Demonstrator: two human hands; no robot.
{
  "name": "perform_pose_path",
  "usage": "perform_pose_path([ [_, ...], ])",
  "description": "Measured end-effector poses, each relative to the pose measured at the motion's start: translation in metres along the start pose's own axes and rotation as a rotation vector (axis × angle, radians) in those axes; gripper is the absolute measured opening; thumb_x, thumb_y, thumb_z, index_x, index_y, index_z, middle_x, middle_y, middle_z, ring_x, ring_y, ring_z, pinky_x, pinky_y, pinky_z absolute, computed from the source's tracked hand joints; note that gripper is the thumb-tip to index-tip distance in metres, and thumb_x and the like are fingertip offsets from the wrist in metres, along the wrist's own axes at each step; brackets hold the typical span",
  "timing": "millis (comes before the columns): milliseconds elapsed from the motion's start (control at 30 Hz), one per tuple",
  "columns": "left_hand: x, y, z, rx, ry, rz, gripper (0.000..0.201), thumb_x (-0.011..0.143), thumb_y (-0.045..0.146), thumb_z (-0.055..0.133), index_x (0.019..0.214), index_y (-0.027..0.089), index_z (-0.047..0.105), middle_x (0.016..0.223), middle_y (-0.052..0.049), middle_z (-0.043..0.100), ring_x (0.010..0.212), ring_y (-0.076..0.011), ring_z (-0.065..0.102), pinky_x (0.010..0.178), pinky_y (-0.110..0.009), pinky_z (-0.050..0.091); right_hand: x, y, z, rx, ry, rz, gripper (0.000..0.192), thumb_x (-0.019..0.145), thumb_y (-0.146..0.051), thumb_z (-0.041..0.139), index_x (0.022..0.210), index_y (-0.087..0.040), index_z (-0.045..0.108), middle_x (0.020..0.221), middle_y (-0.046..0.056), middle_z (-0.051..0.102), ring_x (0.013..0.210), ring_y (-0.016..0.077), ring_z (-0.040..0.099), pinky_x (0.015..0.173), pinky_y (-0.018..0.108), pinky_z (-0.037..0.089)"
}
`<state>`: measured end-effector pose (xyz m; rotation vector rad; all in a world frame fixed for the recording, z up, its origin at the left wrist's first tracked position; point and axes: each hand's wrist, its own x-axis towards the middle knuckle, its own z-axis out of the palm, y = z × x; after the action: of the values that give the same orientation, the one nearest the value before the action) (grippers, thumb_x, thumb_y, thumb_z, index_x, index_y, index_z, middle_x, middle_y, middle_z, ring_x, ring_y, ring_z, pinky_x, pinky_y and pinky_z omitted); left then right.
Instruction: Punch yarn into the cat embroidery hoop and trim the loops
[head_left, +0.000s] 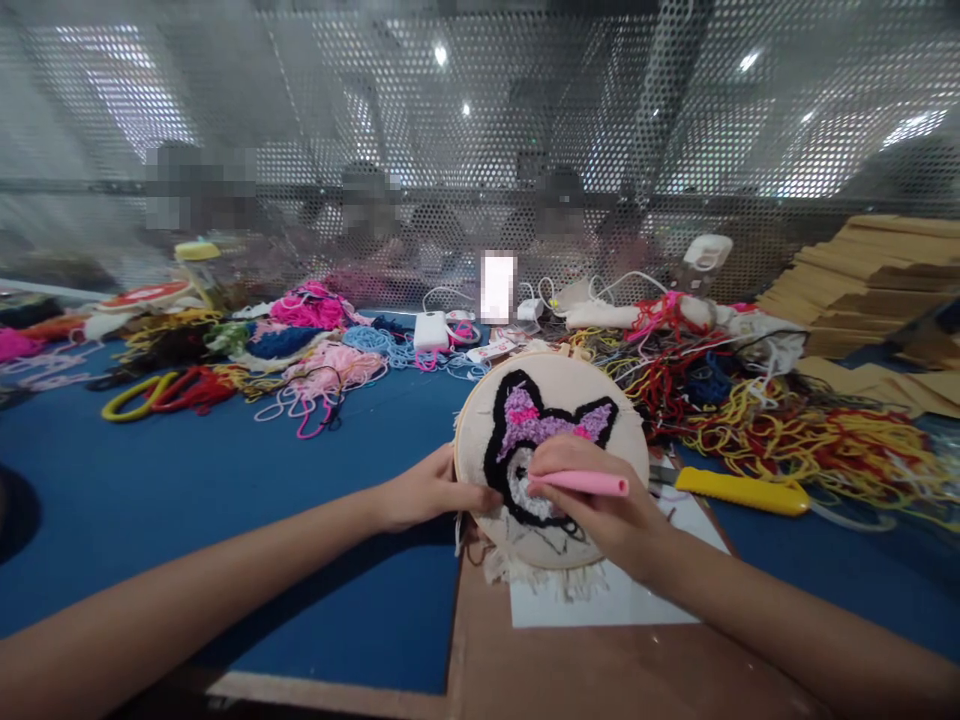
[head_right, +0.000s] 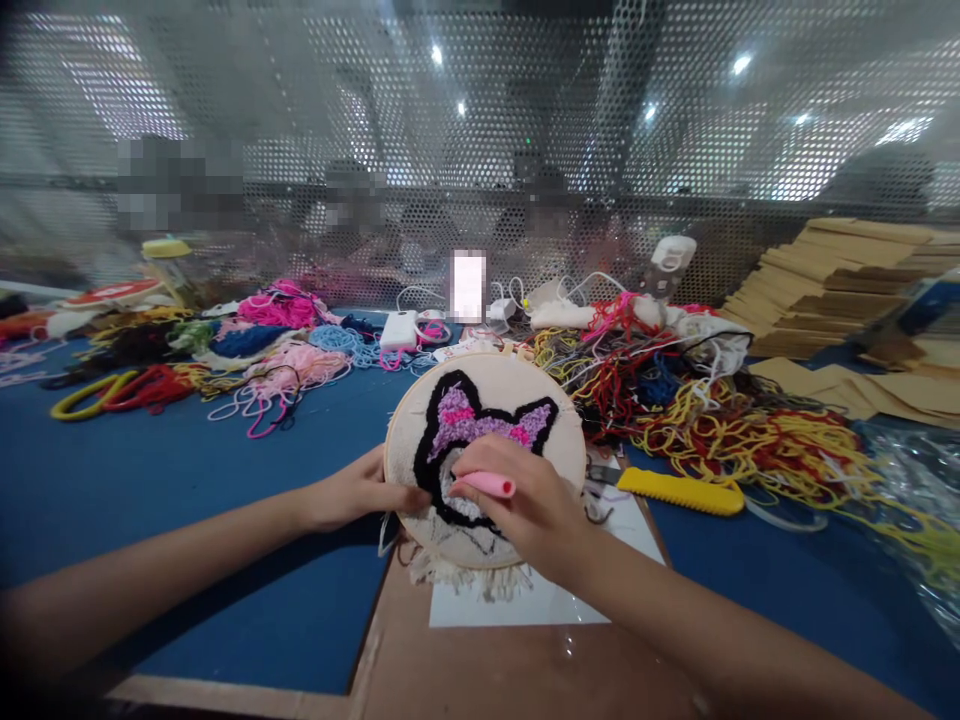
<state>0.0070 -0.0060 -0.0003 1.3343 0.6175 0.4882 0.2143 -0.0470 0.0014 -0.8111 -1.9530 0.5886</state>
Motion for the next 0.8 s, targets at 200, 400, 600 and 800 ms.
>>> perform_pose_path([
  [200,-0.0009,-0.0018,-0.0006,0.068,0.041,-0.027,0.038,0.069,0.022,0.067,0.105,0.012,0.061,0.085,-0.007,0.068,0.076,-0.0178,0.061,0.071,-0.029,0.050,0.0020,0.0000,0.0000,0.010,-0.034,0.054,0.005,0.082,-0.024,0.056,0.083,-0.022,0.060,0.084,0.003,0.063,0.081,0.0172,0.057,0.073,0.033,0.045],
  [400,-0.0035,0.0001,0.0021,0.063,0.078,-0.026,0.041,0.067,0.023,0.069,0.106,0.013,0.059,0.091,-0.008,0.068,0.080,-0.0187,0.061,0.076,-0.031,0.049,0.0022,-0.0022,-0.0028,0.022,0.010,0.201,0.009,0.081,-0.029,0.058,0.082,-0.020,0.059,0.077,0.001,0.060,0.070,0.0140,0.055,0.062,0.027,0.043],
  [600,-0.0030,0.0055,0.0056,0.024,0.073,-0.012,0.046,0.067,0.018,0.068,0.111,0.012,0.056,0.091,-0.008,0.068,0.077,-0.0167,0.061,0.072,-0.029,0.049,-0.0020,-0.0005,-0.0076,0.125,0.066,0.185,0.014,0.085,-0.033,0.051,0.085,-0.019,0.053,0.080,0.002,0.053,0.065,0.0114,0.052,0.057,0.025,0.042],
  [800,-0.0024,0.0045,0.0036,0.012,0.035,-0.018,0.038,0.068,0.016,0.067,0.106,0.012,0.060,0.083,-0.006,0.069,0.068,-0.0137,0.060,0.070,-0.027,0.050,-0.0035,0.0041,-0.0068,0.220,0.102,0.179,0.011,0.086,-0.031,0.049,0.087,-0.020,0.051,0.085,0.003,0.052,0.071,0.0127,0.053,0.063,0.028,0.046],
])
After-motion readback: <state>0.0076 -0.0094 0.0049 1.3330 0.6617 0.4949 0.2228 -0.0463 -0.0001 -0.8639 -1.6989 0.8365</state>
